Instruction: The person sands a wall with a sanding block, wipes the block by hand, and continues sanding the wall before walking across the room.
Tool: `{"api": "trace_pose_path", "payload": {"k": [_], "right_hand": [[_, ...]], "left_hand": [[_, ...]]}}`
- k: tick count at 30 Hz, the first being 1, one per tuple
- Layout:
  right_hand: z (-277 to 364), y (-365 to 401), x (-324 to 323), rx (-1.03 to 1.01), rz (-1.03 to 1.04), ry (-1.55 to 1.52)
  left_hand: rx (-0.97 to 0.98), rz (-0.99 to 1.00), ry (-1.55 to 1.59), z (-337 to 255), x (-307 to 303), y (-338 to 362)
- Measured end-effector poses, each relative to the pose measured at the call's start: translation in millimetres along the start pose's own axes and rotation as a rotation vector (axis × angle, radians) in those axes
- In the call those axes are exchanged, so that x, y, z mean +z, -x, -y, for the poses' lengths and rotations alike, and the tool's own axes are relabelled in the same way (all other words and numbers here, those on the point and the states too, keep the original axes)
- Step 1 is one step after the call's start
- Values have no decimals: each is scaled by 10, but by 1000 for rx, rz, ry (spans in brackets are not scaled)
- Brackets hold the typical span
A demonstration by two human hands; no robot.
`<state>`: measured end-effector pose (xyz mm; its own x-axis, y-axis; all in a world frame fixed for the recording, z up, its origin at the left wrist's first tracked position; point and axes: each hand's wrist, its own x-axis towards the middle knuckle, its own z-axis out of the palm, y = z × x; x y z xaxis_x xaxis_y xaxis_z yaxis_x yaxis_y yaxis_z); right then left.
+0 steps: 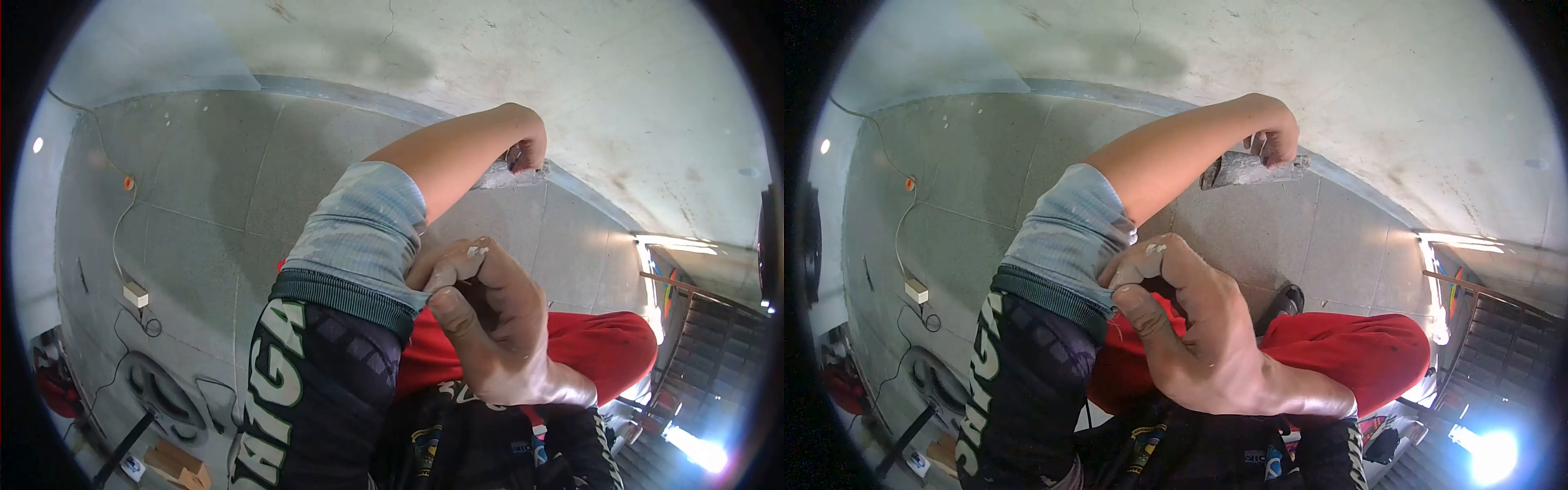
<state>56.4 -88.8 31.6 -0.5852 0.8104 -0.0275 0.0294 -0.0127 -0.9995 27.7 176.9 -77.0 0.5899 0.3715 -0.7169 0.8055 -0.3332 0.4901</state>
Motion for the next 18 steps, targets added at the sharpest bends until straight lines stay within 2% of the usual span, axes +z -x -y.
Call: {"api": "trace_pose_path", "payload": {"k": [2,4,5,7,9,11,12,15,18], "right_hand": [[43,27,-57,49,-10,-79],[74,27,-138,228,144,-313],[38,26,-135,230,125,-304],[-78,19,-89,111,243,-561],[-73,76,-26,224,242,-663],[-140,97,21,218,356,-859],[-154,46,-30,123,412,-745],[-170,117,-47,143,433,-966],[-226,144,-69,128,475,-1035]], "left_hand": [[5,10,-46,-27,7,-12],[-9,23,-96,-90,2,17],[-27,31,-139,-130,-6,24],[28,45,-159,-158,-40,2],[90,64,-154,-198,-15,-8],[55,-37,-370,-278,30,135],[-47,-128,-413,-271,104,-236],[1,-100,-489,-423,53,-64],[29,-88,-496,-462,62,22]]}}
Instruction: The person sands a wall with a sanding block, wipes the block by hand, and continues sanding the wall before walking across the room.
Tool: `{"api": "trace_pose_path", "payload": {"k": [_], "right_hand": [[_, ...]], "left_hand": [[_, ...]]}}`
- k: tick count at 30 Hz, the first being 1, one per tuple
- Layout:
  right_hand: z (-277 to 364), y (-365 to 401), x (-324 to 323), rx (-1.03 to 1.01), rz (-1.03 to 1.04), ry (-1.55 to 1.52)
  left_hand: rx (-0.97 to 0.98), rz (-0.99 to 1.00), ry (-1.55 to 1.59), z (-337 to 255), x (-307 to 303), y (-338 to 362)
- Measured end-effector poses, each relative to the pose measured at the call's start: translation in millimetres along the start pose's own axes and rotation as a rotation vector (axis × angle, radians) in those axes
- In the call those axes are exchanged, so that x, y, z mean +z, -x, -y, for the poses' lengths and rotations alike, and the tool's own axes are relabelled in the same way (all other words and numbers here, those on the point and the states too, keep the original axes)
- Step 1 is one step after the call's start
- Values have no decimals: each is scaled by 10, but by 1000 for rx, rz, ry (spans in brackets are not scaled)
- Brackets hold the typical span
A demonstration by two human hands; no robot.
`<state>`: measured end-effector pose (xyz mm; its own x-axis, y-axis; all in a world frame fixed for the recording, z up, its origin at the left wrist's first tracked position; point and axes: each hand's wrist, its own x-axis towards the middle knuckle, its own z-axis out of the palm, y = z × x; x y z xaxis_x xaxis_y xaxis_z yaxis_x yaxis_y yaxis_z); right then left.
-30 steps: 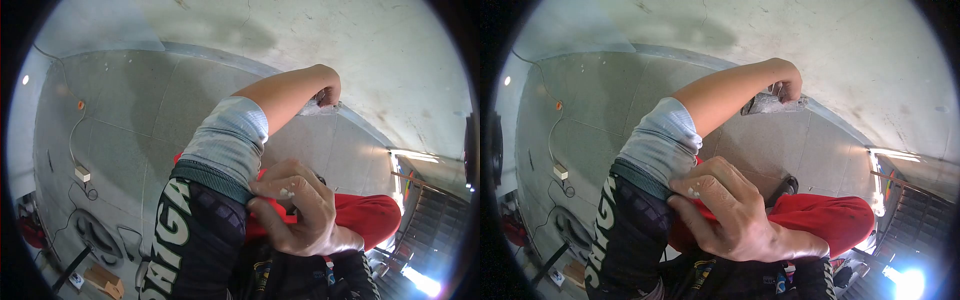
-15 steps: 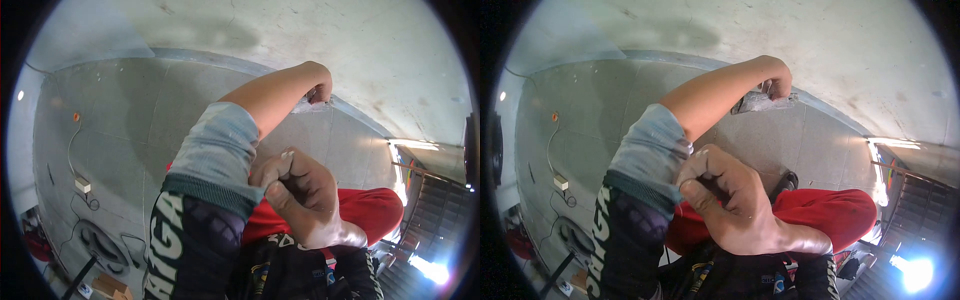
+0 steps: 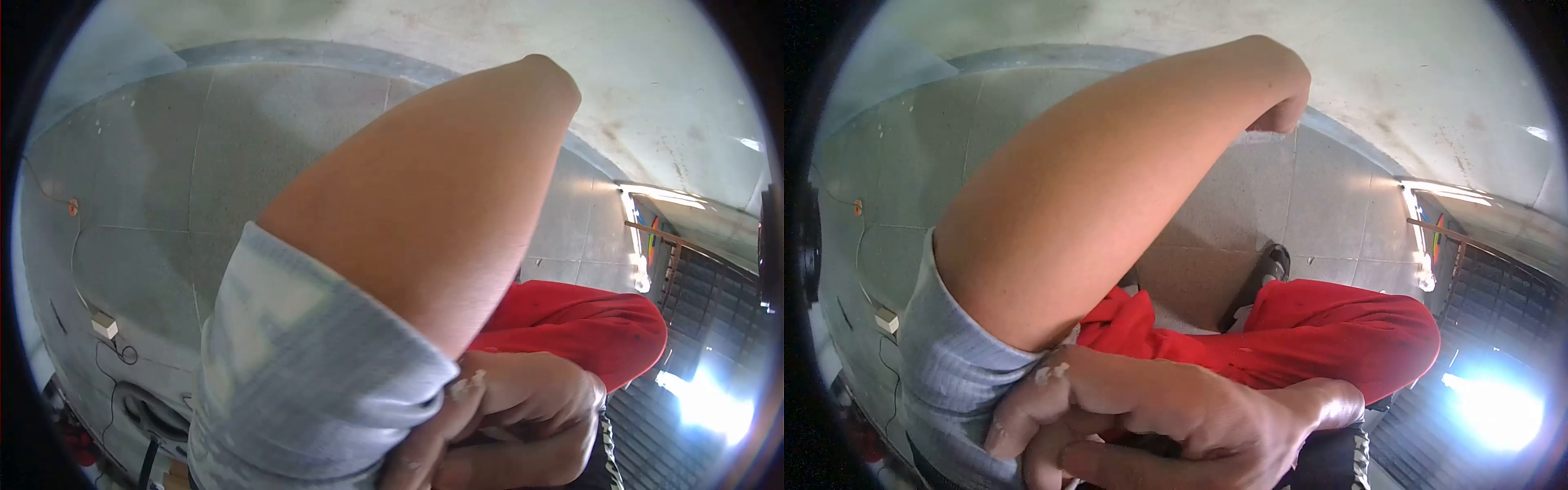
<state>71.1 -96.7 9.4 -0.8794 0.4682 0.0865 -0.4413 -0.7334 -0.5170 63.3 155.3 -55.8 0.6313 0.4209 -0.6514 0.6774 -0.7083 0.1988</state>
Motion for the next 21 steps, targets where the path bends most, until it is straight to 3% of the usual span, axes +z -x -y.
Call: {"api": "trace_pose_path", "payload": {"k": [3,4,5,7,8,10,21], "right_hand": [[-24,12,-25,-15,90,-87],[-148,-64,-27,-175,142,-137],[-156,-71,-28,-170,136,-149],[-143,-81,-8,-213,157,41],[-282,-113,67,-356,69,-177],[-203,-89,40,-301,35,-5],[-124,-72,52,-420,-347,618]], "left_hand": [[19,2,-6,-30,26,66],[24,4,0,-35,40,77],[31,4,2,-32,46,90],[41,2,8,-44,63,98],[43,-1,14,-39,63,113],[47,0,26,-40,67,115],[66,25,62,-74,47,130]]}}
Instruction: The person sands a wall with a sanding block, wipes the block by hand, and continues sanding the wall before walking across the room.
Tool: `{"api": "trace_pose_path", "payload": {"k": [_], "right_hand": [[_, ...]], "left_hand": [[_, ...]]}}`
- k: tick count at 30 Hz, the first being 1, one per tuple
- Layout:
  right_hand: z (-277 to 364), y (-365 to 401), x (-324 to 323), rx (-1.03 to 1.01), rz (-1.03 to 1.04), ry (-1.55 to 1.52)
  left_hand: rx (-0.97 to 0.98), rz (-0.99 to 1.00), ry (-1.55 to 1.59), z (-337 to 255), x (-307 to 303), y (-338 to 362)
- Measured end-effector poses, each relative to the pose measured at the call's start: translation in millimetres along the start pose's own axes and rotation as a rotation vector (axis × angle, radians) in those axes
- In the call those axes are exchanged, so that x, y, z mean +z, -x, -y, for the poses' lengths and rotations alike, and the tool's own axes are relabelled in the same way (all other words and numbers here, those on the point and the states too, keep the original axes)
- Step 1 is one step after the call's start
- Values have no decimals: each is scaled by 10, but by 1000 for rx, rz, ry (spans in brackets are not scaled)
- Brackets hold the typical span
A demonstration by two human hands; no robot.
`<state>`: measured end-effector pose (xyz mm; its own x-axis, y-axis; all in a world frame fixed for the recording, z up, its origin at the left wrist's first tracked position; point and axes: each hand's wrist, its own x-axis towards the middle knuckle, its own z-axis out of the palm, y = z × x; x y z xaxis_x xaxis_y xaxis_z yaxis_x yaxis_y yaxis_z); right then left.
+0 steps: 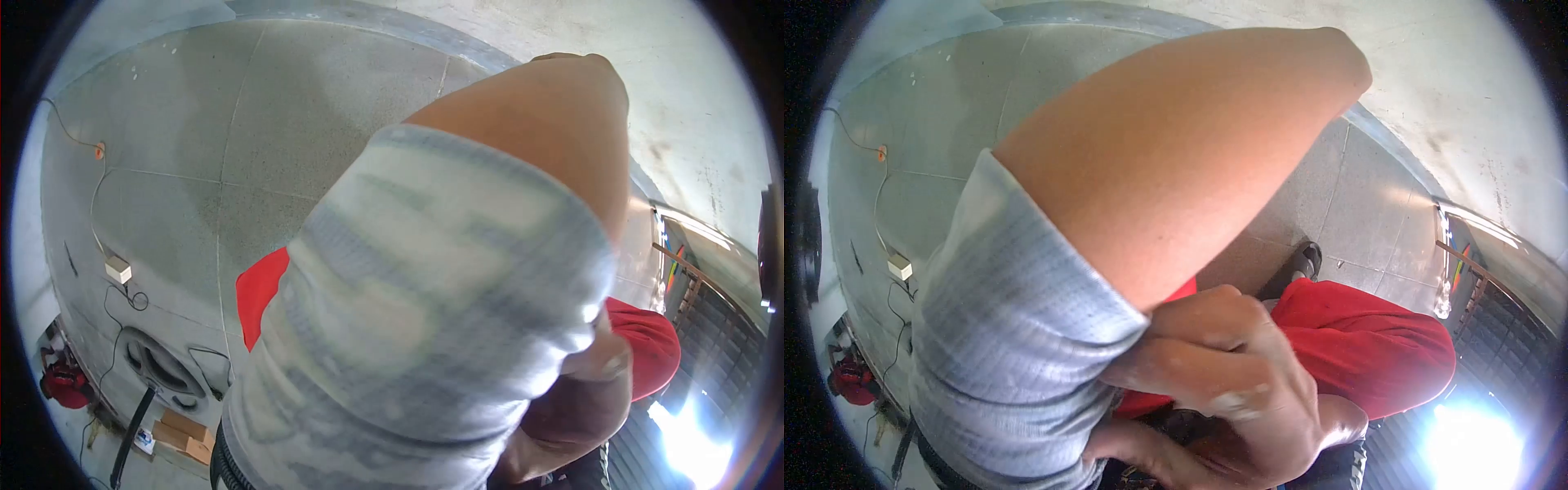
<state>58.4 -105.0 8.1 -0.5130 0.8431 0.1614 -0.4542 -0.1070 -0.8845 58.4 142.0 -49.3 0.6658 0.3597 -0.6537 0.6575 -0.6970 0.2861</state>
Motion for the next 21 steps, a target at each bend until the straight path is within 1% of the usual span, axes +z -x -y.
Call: {"api": "trace_pose_path", "payload": {"k": [4,8,9,10,14,15,17,21], "right_hand": [[21,-15,-10,-27,-76,149],[-22,7,-61,-14,-125,144],[-45,7,-137,-26,-36,-19],[-31,14,-145,-33,-49,-11],[55,74,-214,303,51,-574],[41,74,-245,335,93,-630],[5,64,-259,328,143,-648],[-45,43,-274,310,174,-679]], "left_hand": [[-3,22,-8,-25,-24,-25],[-11,45,-35,-42,-29,-23],[-13,48,-43,-39,-40,-20],[-12,49,-54,-34,-48,-18],[-25,30,-85,-23,-69,-28],[-25,19,-84,-9,-74,-42],[-29,10,-87,22,-74,-53],[-25,-9,-84,37,-84,-73]]}}
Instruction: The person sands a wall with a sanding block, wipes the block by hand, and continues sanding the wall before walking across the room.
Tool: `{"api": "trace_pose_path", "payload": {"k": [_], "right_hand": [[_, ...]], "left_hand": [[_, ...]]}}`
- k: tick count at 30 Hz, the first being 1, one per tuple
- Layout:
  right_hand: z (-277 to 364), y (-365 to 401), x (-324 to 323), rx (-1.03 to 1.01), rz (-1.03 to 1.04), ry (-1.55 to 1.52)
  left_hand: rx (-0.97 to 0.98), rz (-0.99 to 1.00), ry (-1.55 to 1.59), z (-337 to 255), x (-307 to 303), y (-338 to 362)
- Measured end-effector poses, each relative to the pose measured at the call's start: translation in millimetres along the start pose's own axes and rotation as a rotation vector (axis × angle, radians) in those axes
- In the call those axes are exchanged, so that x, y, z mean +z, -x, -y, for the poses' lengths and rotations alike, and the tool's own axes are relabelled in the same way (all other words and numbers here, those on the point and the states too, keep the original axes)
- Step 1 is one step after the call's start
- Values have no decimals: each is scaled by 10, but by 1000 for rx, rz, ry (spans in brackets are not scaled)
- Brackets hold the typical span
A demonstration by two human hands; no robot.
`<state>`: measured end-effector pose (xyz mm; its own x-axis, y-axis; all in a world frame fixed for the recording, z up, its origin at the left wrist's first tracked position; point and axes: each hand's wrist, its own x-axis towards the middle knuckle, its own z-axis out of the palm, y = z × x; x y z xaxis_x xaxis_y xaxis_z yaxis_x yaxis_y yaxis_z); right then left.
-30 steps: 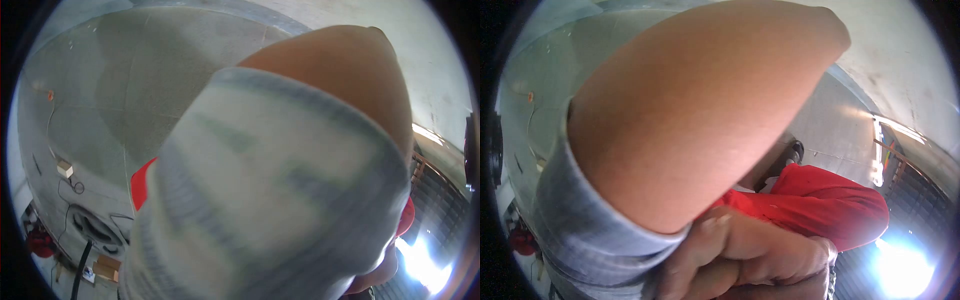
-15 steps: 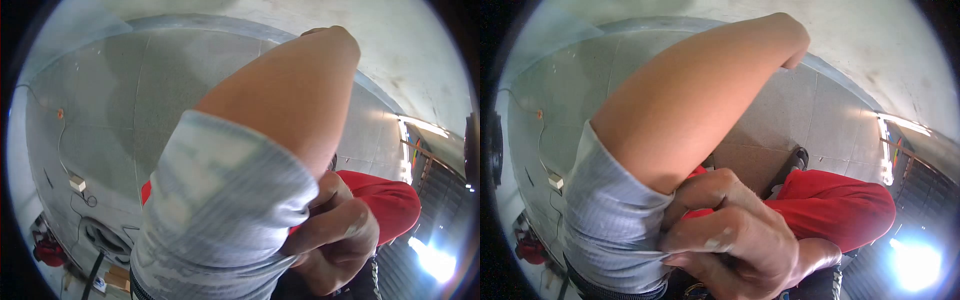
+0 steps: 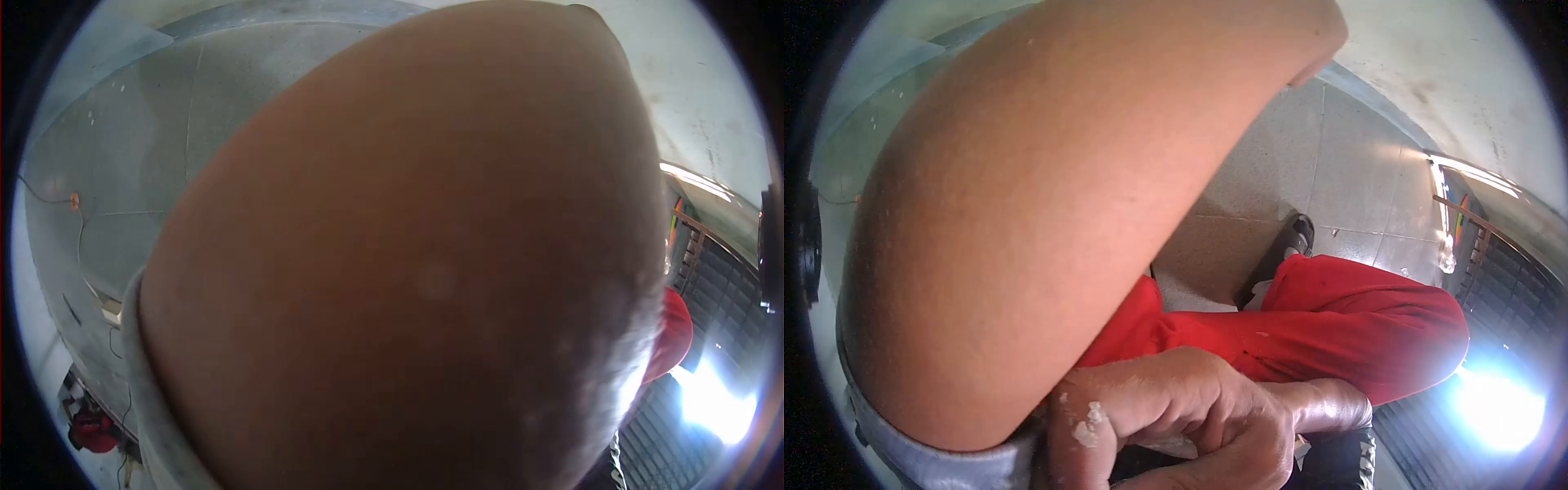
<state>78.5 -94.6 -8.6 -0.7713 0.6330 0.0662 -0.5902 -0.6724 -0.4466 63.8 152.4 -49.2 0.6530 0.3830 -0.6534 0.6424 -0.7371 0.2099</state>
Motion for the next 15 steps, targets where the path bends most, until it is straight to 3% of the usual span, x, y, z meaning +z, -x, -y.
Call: {"api": "trace_pose_path", "payload": {"k": [15], "right_hand": [[80,78,11,-120,-57,167]], "left_hand": [[54,-51,54,-112,-189,19]]}}
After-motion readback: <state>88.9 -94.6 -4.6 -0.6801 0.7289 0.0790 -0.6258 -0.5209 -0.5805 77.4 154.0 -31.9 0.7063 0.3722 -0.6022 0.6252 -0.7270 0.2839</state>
